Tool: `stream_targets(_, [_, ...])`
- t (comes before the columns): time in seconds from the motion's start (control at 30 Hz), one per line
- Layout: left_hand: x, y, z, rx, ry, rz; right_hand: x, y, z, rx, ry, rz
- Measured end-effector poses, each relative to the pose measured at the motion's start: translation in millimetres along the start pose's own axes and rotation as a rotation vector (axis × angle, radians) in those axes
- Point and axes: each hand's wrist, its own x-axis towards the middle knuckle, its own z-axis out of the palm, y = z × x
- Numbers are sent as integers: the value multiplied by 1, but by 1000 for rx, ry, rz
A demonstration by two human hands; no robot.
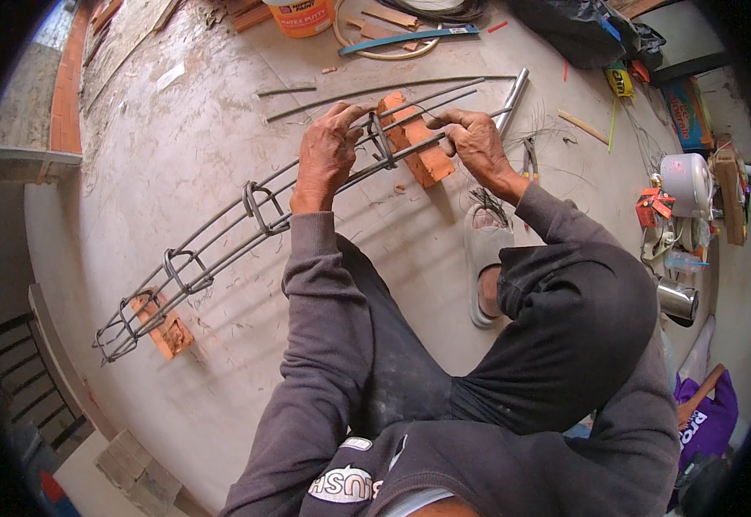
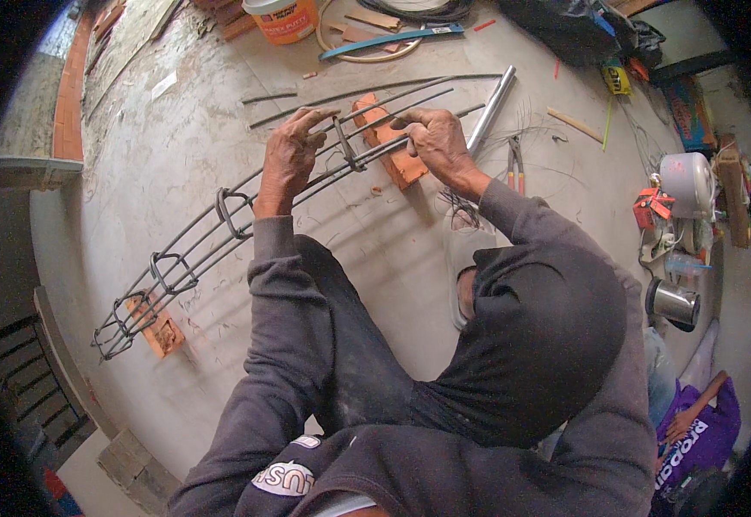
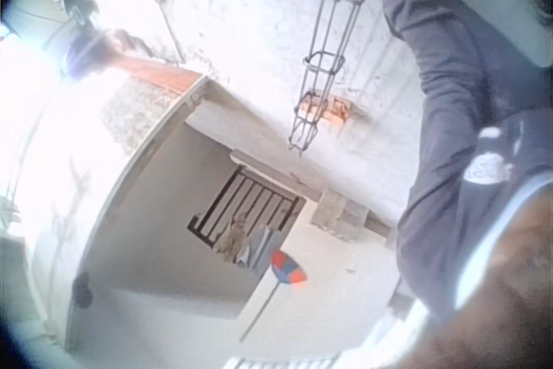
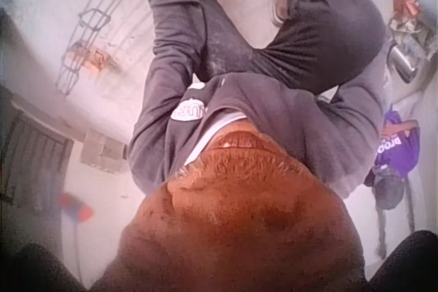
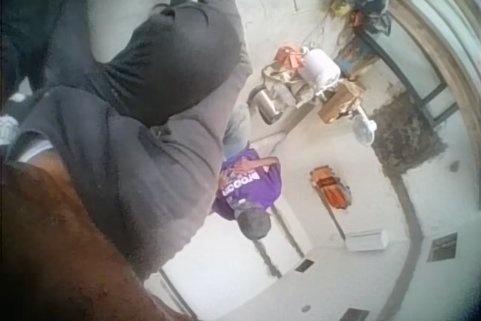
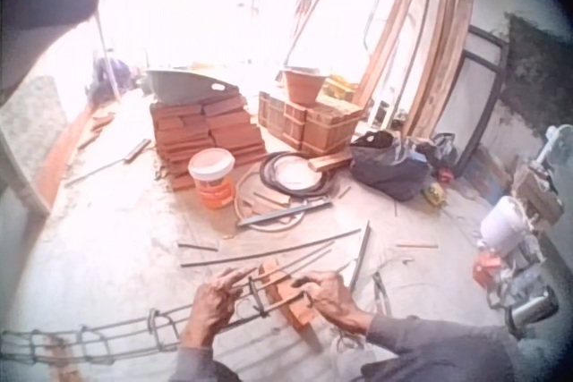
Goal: The person sits on the floor and assembles a metal frame by wrapping and twisting wire around intersecting metal rods. They use pliers to tighten the wire connections and secure the structure.
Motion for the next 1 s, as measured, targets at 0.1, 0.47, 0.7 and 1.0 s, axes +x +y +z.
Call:
stream_targets(0.1, [0, 1, 1, -43, -21, 23, 6, 9, 4, 6, -9, -48])
stream_targets(0.47, [2, -5, 10, -80, 27, 3, 7, 12, 1, -15, -13, -34])
stream_targets(0.7, [-5, 6, -2, -45, 144, 23, 6, 9, 5, -47, -17, -50])
stream_targets(1.0, [-44, 47, -17, 130, -114, -157, 2, 12, 7, 34, 37, -52])
